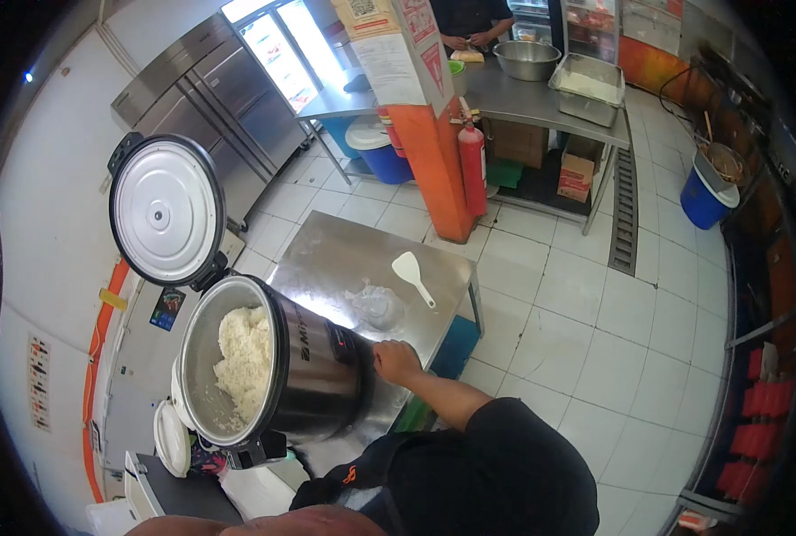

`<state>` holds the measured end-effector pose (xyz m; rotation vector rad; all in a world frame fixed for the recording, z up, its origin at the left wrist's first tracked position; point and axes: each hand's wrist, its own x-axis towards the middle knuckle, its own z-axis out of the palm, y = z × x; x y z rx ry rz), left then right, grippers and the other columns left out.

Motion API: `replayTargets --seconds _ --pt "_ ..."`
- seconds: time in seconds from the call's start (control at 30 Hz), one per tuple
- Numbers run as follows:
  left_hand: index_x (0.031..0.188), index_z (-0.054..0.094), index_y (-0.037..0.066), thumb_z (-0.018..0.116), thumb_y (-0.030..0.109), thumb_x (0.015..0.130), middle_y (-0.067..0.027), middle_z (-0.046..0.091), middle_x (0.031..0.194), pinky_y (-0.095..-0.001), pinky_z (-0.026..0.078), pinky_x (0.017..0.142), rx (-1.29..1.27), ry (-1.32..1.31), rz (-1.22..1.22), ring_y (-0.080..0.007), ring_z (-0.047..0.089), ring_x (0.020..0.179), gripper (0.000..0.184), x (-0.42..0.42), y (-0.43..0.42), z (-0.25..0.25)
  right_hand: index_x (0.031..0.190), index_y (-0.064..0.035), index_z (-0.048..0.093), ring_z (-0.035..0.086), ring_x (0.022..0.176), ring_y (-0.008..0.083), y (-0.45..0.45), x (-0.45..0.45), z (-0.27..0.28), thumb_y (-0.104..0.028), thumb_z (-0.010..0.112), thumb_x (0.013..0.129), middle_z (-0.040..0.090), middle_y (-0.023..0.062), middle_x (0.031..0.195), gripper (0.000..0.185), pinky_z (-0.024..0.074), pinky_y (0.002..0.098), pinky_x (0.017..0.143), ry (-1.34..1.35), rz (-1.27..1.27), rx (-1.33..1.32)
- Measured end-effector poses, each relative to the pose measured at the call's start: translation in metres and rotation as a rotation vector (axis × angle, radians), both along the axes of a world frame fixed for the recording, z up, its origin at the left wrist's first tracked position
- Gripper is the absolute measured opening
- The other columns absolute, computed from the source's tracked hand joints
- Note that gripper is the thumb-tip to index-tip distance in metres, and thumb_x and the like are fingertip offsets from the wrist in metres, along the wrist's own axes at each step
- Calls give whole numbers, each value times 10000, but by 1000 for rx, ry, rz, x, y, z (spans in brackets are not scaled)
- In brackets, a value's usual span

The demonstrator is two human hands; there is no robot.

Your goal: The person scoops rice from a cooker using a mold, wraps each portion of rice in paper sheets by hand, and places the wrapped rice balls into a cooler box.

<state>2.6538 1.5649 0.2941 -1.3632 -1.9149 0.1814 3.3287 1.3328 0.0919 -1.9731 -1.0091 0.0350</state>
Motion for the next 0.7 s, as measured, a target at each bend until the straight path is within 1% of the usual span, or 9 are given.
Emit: replayTargets --seconds 0.03,0.13,0.2,0.23,0.3,0.37,0.5,0.57,0.7 --pt "1447 449 19 549 650 889 -189 433 1504 -618 384 1020 1 4 -9 -415 413 1360 848 25 -4 -14 826 -92 613 634 797 333 0 0 -1 -179 611 793 648 108 784 93 479 480 712 -3 -8 -2" --pt "1279 570 -55 655 411 890 -230 659 1070 -492 521 848 -89 -309 -448 -387 648 943 613 86 -11 -93 834 -92 617 636 802 334 0 -2 -4 -179 607 797 649 110 788 95 481 480 715 -13 -19 8" --pt "1305 503 -77 677 495 866 -272 635 1144 -527 491 910 -183 -586 -232 -449 627 1011 742 119 -24 -118 839 -92 619 637 806 334 1 -1 -6 -179 604 800 649 111 790 96 482 480 717 -30 -15 27" --pt "1305 503 -77 677 495 866 -272 635 1144 -527 491 910 -179 -586 -224 -449 627 1011 742 121 -23 -131 837 -92 623 638 808 334 2 -2 -7 -180 602 802 652 113 794 97 484 482 723 -29 -24 3" --pt "1186 581 -129 557 534 928 -313 635 1148 -488 506 885 -177 -797 -118 -450 618 1049 712 126 -17 -168 835 -92 626 639 811 335 3 2 -5 -182 599 804 655 116 799 99 486 483 729 -39 -34 -20" --pt "1154 571 -147 588 559 910 -336 626 1143 -489 489 917 -216 -904 -139 -473 607 1065 747 112 1 -208 816 -93 634 639 813 342 1 -1 -2 -182 593 805 659 122 803 99 489 486 742 4 -20 -6" --pt "1132 568 -175 606 607 890 -368 615 1144 -474 468 966 -326 -1076 -126 -482 595 1112 819 115 0 -213 840 -93 639 642 833 346 1 0 3 -193 598 807 659 130 826 113 493 487 767 8 6 -119" --pt "1175 550 -177 606 609 890 -372 603 1172 -467 452 995 -271 -1095 -95 -479 584 1143 838 121 -4 -209 848 -95 649 643 831 342 3 -1 4 -196 609 795 656 129 820 120 493 481 764 1 -13 -110" --pt "1322 467 -114 622 663 840 -313 612 1224 -473 443 1009 -170 -1105 -37 -458 582 1166 928 136 -11 -194 851 -67 654 649 802 320 -4 -2 13 -182 655 781 661 122 787 134 499 455 747 -20 10 -100"
